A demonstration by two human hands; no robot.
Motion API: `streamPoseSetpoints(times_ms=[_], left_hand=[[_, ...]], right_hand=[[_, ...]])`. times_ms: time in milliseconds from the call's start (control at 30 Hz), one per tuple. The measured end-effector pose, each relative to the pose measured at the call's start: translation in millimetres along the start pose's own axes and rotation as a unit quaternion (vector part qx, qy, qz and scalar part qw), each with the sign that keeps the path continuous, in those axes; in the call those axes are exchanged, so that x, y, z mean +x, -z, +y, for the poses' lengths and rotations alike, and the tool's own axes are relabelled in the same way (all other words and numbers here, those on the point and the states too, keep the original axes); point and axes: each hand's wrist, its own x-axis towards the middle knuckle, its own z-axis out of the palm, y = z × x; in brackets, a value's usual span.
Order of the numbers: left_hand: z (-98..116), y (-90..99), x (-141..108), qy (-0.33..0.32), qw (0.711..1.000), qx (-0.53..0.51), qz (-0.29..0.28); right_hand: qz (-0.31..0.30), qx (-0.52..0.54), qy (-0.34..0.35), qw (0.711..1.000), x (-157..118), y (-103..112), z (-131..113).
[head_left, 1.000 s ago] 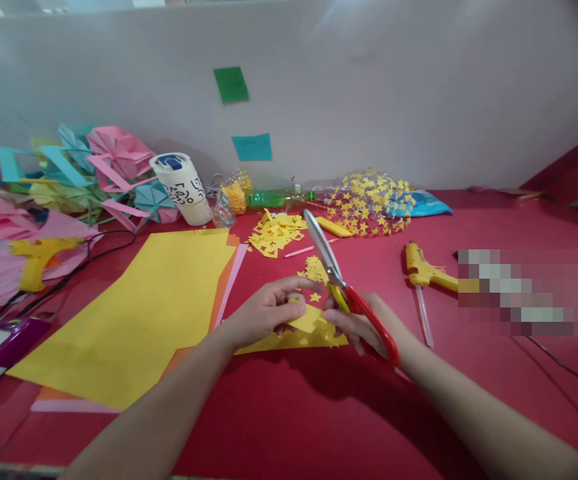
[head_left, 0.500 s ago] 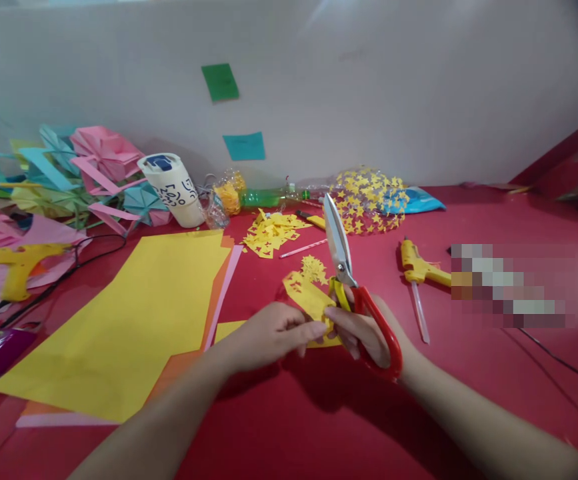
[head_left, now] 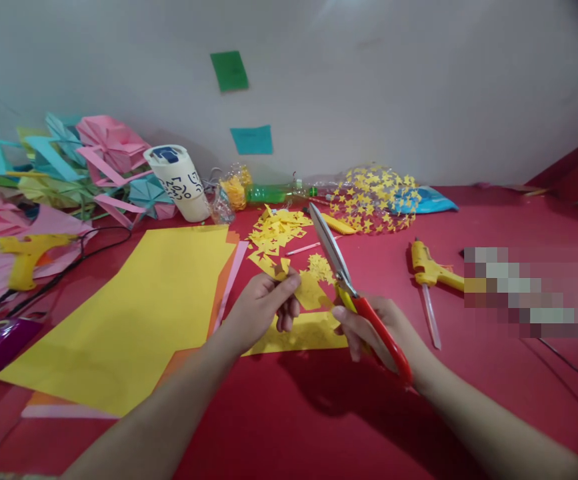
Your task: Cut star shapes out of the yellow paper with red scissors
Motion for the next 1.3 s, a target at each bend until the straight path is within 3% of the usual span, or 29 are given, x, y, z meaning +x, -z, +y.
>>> streamPoseSetpoints(times_ms=[167,267,367,600,767,867,933,1100,1200,1300], left_hand=[[3,2.5,-1,0.021,1.000,0.001,-0.021],[6,6.2,-1,0.005,0.999,0.031,0.008],[8,8.6,-1,-0.018,0.997,0.075,0.022],[1,-5.4,-7,0.025,0.989,0.115,-0.088],[-1,-13.0,-12,0.004,0.991,0.052,-0.120],[-4,-15.6,-12,-0.032,0.991,0.036,-0.123],[-5,-15.4,-10,-0.054,0.993,0.023,-0.102],[0,-0.9,-3,-0.094,0.993,-0.070,0.023],[7,10.5,-2,-0.119,0.988,-0.078,0.056],[12,17.1,-1,-0.130,0.983,-0.097,0.083]], right_hand=[[0.005,-0.051,0.011,0.999,3,6,6],[0.022,-0.100,0.024,0.994,5,12,6],[0.029,-0.085,0.003,0.996,3,14,2],[-0.069,0.079,-0.027,0.994,-2,4,1],[-0.005,0.037,-0.077,0.996,-2,-2,0],[-0.003,0.039,-0.041,0.998,-2,-1,0],[-0.012,0.022,-0.017,1.000,-2,3,-1],[0.007,-0.096,0.020,0.995,-1,13,-7],[0.011,-0.185,0.054,0.981,0,15,-6],[0.005,-0.199,0.074,0.977,1,15,-4]])
